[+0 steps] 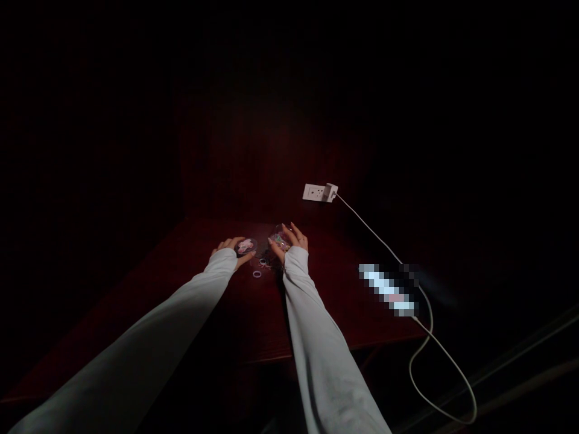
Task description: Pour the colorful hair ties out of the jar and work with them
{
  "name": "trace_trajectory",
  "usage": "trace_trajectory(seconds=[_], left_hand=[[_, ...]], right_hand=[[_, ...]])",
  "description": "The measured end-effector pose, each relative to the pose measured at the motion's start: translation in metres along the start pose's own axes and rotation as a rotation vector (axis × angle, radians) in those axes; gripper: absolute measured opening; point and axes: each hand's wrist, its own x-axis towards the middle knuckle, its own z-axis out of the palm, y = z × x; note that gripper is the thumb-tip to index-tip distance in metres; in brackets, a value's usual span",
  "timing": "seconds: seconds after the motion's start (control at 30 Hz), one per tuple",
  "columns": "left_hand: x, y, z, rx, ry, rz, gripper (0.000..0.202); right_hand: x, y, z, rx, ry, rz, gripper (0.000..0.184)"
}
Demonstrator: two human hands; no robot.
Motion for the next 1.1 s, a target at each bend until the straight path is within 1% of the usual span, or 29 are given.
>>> trace_trajectory(seconds=[0.07, 0.27, 0.4, 0.5, 0.57, 0.77, 0.97, 1.1], left_hand=[[0.001, -0.001, 0.001, 0.0, 0.003, 0.01, 0.054], [0.003, -0.003, 0.004, 0.001, 0.016, 0.011, 0.055], [0.002, -0.003, 0.003, -0.003, 0.014, 0.01, 0.054], [0.001, -0.002, 0.002, -0.001, 0.007, 0.007, 0.054], [0.001, -0.001, 0.001, 0.005, 0.004, 0.005, 0.054], [0.0, 0.0, 0.0, 0.014, -0.017, -0.001, 0.057], [0.002, -0.003, 0.005, 0.022, 0.037, 0.012, 0.054], [0.003, -0.004, 0.005, 0.026, 0.025, 0.018, 0.054]], right_hand=[[0.0, -0.004, -0.001, 0.003, -0.01, 0.007, 0.057], [0.002, -0.011, -0.001, 0.021, 0.014, 0.041, 0.056], [0.003, -0.011, -0.001, 0.016, 0.046, 0.054, 0.056], [0.004, -0.01, -0.002, 0.028, 0.057, 0.027, 0.056], [0.004, -0.009, -0.002, 0.033, 0.07, 0.036, 0.057], [0.002, -0.01, -0.003, 0.021, 0.029, 0.043, 0.055], [0.002, -0.007, -0.004, 0.016, 0.032, 0.01, 0.057], [0.002, -0.009, -0.004, -0.002, 0.001, 0.022, 0.055]])
